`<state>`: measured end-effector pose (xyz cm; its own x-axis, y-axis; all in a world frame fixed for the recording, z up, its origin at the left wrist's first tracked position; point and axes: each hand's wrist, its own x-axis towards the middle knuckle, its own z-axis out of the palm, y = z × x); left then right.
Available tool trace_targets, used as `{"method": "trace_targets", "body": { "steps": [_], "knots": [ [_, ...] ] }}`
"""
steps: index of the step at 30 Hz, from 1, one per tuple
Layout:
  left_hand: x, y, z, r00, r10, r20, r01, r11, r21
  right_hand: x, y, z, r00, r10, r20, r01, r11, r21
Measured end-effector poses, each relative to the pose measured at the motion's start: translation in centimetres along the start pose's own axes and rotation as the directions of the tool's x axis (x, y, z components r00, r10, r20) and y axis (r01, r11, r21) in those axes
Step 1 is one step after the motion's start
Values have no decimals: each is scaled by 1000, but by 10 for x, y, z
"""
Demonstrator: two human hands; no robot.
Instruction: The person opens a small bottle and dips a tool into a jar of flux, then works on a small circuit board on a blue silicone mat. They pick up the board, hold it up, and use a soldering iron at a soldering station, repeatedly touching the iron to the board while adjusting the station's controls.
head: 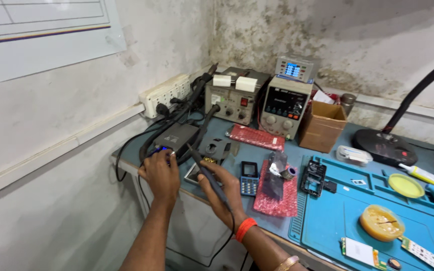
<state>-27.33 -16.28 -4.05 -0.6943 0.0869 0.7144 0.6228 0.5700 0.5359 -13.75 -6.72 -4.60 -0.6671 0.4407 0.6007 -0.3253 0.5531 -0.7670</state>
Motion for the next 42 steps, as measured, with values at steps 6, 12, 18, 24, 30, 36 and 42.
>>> {"method": "trace_targets", "body": {
  "steps": [6, 12, 18, 24, 30, 36, 42],
  "knots": [
    [-2, 1, -3, 999, -13, 40, 11, 999, 36, 0, -1, -1, 999, 49, -6, -49, 997, 58],
    [-5, 2, -1, 998, -31, 49, 31, 1000, -5, -2, 4, -2, 990, 141, 8, -141, 986, 89],
    [-3, 5, -2, 999, -32, 20, 32, 999, 15, -2, 3, -1, 988, 145, 46, -149, 982, 116],
    [-2, 6, -2, 997, -65, 29, 65, 998, -3, 14, -9, 3, 998, 26, -65, -24, 999, 40],
    [-2, 6, -2, 994, -89, 61, 89, 996, 0, 27, -22, 8, 991, -40, -128, 56, 991, 124],
    [-1, 6, -2, 995, -83, 50, 84, 996, -7, 11, -12, 10, 990, 99, -100, -88, 990, 107],
    [0, 7, -3, 998, -57, 16, 58, 998, -22, 2, 6, 12, 989, 105, -104, -94, 990, 105]
  ]
}}
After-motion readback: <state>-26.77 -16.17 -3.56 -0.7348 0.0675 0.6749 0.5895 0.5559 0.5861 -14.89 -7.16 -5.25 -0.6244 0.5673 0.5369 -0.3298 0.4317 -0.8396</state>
